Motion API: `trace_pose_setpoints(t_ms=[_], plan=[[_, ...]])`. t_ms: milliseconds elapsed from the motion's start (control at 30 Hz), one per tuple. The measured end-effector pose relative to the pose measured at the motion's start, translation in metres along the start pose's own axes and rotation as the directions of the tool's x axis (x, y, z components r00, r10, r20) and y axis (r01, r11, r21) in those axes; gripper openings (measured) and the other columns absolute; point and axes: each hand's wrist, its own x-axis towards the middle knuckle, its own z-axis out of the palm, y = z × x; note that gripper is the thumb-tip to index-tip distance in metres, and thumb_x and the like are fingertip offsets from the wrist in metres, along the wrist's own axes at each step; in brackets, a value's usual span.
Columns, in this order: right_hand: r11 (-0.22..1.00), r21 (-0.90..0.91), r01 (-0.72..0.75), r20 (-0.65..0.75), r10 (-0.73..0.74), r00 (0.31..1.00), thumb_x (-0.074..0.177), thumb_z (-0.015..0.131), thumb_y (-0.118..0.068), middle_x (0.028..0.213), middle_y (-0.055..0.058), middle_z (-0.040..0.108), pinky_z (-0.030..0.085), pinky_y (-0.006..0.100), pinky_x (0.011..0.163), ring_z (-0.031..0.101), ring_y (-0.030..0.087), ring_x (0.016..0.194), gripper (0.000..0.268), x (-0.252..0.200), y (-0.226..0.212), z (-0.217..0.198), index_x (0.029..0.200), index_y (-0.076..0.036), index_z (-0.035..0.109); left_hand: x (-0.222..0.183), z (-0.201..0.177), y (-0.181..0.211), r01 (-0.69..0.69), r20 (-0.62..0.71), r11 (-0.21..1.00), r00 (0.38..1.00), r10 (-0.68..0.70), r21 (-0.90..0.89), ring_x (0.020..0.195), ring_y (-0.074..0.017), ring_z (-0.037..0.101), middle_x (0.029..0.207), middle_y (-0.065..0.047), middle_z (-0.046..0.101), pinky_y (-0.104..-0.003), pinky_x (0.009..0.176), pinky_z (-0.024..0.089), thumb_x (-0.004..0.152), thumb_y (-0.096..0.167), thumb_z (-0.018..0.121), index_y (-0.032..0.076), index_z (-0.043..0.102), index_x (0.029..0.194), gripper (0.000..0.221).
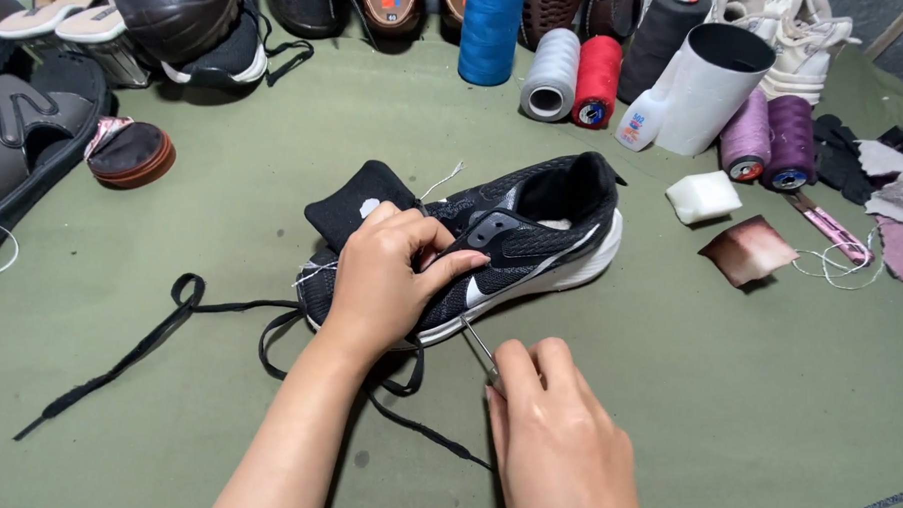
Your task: Hand-sewing the upper of a black sneaker using a sewing awl and thread on a repair bench.
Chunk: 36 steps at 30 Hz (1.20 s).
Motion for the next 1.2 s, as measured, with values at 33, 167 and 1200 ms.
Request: trace_pose_setpoints(t_ms=[33,167,1200], plan=[[1.0,0.003,-0.002,-0.006,0.002,1.0,0.097,0.059,-0.039,0.104,-0.003,0.046,0.054,0.052,0.046,0.063,0.022,0.09,0.016,0.001,0.0,0.001,0.105,-0.028,0.05,0.0,0.001,-0.001,-0.007,-0.001,1.0,1.0,0.007,0.002,0.073,-0.0162,0.046,0.064,0.007,0.055,-0.031,0.066,0.04,0.083,0.045,0.084,0.017,0.066,0.071,0.035],[0.961,0.268,-0.066,0.093,0.042,0.995,0.1,0.056,-0.043,0.103,0.0,0.059,0.053,0.048,0.069,0.067,0.033,0.084,0.02,0.01,0.003,0.001,0.103,-0.023,0.055,0.0,0.003,-0.002,-0.009,0.023,1.0,1.0,0.009,0.003,0.072,-0.0169,0.046,0.063,0.006,0.055,-0.032,0.066,0.04,0.084,0.047,0.083,0.017,0.064,0.071,0.038],[0.467,0.884,0.015,0.235,-0.472,0.85,0.089,0.072,-0.038,0.081,-0.01,0.063,0.043,0.022,0.06,0.051,0.005,0.066,0.05,-0.003,-0.01,-0.071,0.137,-0.024,0.076,-0.051,-0.153,0.088,0.336,0.641,0.843,0.767,0.013,-0.419,0.064,-0.0025,0.069,0.096,0.007,0.085,-0.02,0.061,0.058,0.098,0.03,0.062,0.018,0.085,0.108,0.028]])
